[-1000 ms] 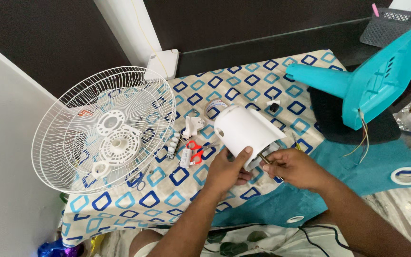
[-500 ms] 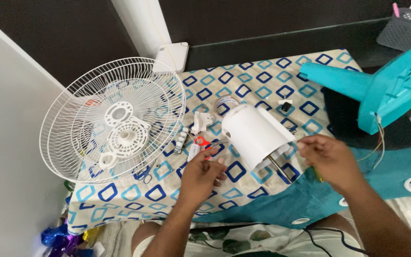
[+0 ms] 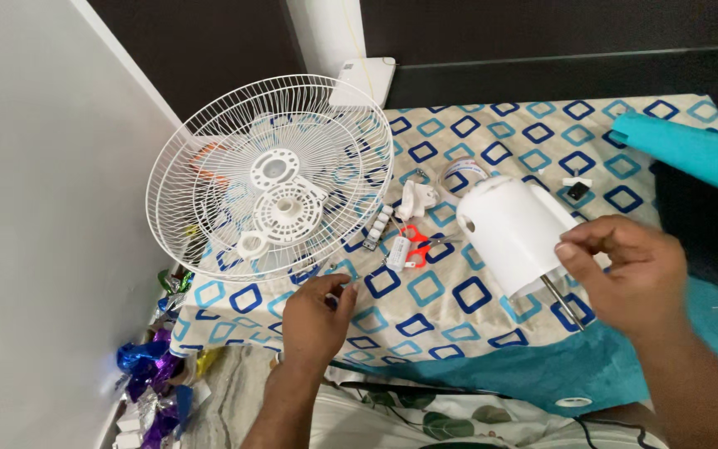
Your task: The person disassembles a white fan motor housing, removes the internal motor, and uses red-handled scissors to trim a wire. They then reinsert the motor into the housing and adjust the internal components.
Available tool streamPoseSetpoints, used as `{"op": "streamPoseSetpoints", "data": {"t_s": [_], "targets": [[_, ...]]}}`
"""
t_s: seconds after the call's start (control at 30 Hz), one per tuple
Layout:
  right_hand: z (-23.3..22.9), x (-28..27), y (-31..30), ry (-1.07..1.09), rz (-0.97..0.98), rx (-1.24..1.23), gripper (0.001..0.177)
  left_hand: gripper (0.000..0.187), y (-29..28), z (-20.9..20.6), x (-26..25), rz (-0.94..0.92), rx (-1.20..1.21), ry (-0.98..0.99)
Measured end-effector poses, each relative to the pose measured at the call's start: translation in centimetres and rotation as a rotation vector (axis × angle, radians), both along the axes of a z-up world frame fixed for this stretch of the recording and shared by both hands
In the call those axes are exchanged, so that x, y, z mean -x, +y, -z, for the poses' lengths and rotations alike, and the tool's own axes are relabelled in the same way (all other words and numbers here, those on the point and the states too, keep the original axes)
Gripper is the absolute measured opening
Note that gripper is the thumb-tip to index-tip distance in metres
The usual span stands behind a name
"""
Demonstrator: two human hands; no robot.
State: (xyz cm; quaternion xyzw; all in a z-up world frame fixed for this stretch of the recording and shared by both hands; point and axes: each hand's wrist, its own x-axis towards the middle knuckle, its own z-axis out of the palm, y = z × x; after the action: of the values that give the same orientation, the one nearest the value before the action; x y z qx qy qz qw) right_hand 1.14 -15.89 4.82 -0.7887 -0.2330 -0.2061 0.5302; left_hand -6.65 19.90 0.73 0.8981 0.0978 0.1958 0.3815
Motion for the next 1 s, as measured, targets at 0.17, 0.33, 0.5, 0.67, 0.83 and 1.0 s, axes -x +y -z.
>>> {"op": "streamPoseSetpoints", "data": {"t_s": [0.17, 0.33, 0.5, 0.67, 0.83, 1.0], "targets": [[-1.8, 0.4, 3.7, -0.123, 0.056, 0.475, 0.022, 0.022, 1.2, 0.8, 1.1, 0.003, -0.074, -0.030], [-2.0, -0.5, 1.9, -0.144, 0.255, 0.550, 0.023, 0.022, 0.7, 1.1, 1.1, -0.007, -0.031, 0.034], [-0.4, -1.2, -3.5, 0.114, 0.509, 0.357, 0.022, 0.025, -2.5, 1.3, -0.4, 0.111, 0.206, 0.014], [2.1, -0.2, -7.4, 0.389, 0.462, 0.300, 0.020, 0.031, -8.3, 1.4, -3.7, 0.275, 0.525, 0.013], [4.4, 1.1, -8.9, 0.684, 0.307, 0.086, 0.026, 0.047, -12.3, 0.9, -8.1, 0.256, 0.402, 0.005], [7.0, -0.3, -6.1, 0.751, 0.258, -0.445, 0.046, 0.073, -15.2, 0.5, -9.8, 0.220, 0.911, 0.091]]}}
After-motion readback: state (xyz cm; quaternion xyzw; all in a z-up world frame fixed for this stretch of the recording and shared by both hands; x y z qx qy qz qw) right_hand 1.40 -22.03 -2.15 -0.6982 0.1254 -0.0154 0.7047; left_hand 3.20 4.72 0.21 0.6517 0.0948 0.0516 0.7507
